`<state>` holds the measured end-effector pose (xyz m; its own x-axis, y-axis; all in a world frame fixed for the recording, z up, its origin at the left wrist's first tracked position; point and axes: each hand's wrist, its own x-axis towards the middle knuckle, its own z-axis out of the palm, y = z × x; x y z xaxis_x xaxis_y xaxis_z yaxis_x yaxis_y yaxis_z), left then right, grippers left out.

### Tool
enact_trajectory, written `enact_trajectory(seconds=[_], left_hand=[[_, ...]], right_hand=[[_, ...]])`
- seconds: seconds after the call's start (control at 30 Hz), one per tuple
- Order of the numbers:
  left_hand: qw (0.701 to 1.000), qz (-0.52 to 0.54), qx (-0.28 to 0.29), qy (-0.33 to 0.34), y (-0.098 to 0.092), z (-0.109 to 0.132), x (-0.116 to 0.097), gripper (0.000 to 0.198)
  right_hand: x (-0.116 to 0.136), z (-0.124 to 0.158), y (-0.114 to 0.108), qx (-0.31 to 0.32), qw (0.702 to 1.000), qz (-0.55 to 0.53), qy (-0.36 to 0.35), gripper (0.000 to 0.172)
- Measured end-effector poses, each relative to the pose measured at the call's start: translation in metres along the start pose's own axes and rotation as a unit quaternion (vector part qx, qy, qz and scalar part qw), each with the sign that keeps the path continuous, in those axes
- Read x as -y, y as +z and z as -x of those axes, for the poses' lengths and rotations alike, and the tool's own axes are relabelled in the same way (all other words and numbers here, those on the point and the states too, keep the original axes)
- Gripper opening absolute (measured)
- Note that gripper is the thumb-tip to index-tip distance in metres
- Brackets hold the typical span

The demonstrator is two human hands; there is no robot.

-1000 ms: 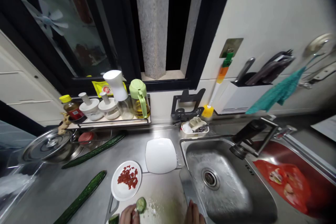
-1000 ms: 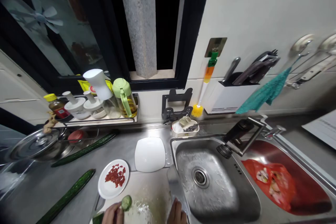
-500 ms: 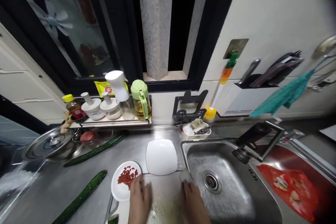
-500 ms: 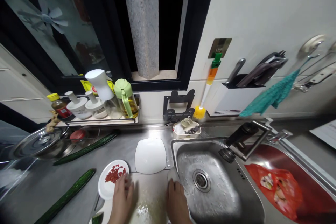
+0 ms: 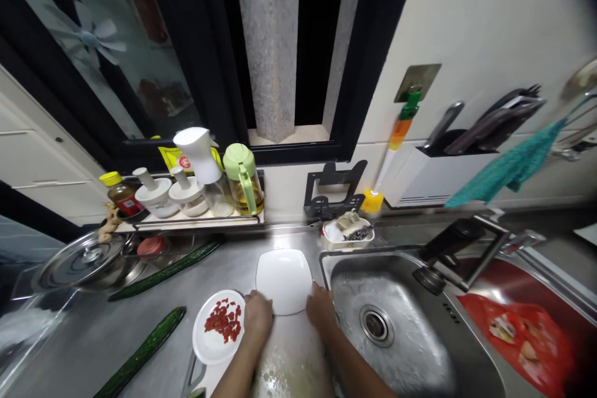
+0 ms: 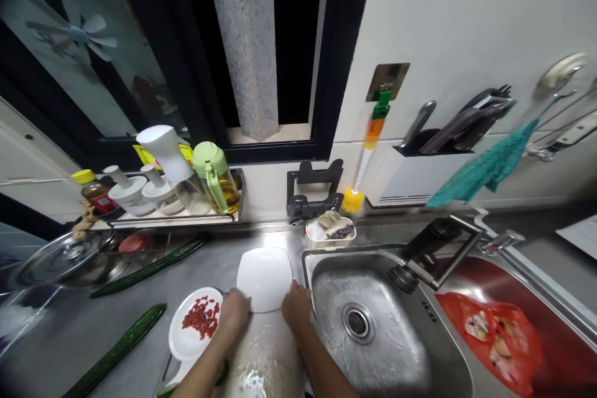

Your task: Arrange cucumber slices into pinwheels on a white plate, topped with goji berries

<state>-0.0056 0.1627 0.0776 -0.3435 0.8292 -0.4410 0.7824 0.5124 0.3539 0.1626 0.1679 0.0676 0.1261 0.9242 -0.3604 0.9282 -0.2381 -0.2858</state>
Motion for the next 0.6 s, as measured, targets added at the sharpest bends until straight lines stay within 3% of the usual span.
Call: enact_trajectory(seconds=[0.2,0.33,0.47,0.6], left_hand=[[0.999,0.025,-0.017,0.013,-0.004,0.010,0.001,0.037],[0.999,0.045,-0.020,0.022,-0.006,0.028,0.007,0.038],[0.995,0.086,-0.024,0.043,0.005,0.056,0.032,0.038],[0.990,0.130,-0.004,0.059,0.037,0.079,0.071,0.049]], right_hand=[[-0.007,-0.002,-0.005,-0.005,0.999,-0.025,-0.033,0.037],[-0.012,0.020,-0.014,-0.014,0.998,-0.045,-0.050,0.035],[-0.023,0.058,-0.016,-0.020,0.997,-0.054,-0.048,0.036],[-0.041,0.092,0.001,0.002,0.999,-0.027,-0.034,0.038]])
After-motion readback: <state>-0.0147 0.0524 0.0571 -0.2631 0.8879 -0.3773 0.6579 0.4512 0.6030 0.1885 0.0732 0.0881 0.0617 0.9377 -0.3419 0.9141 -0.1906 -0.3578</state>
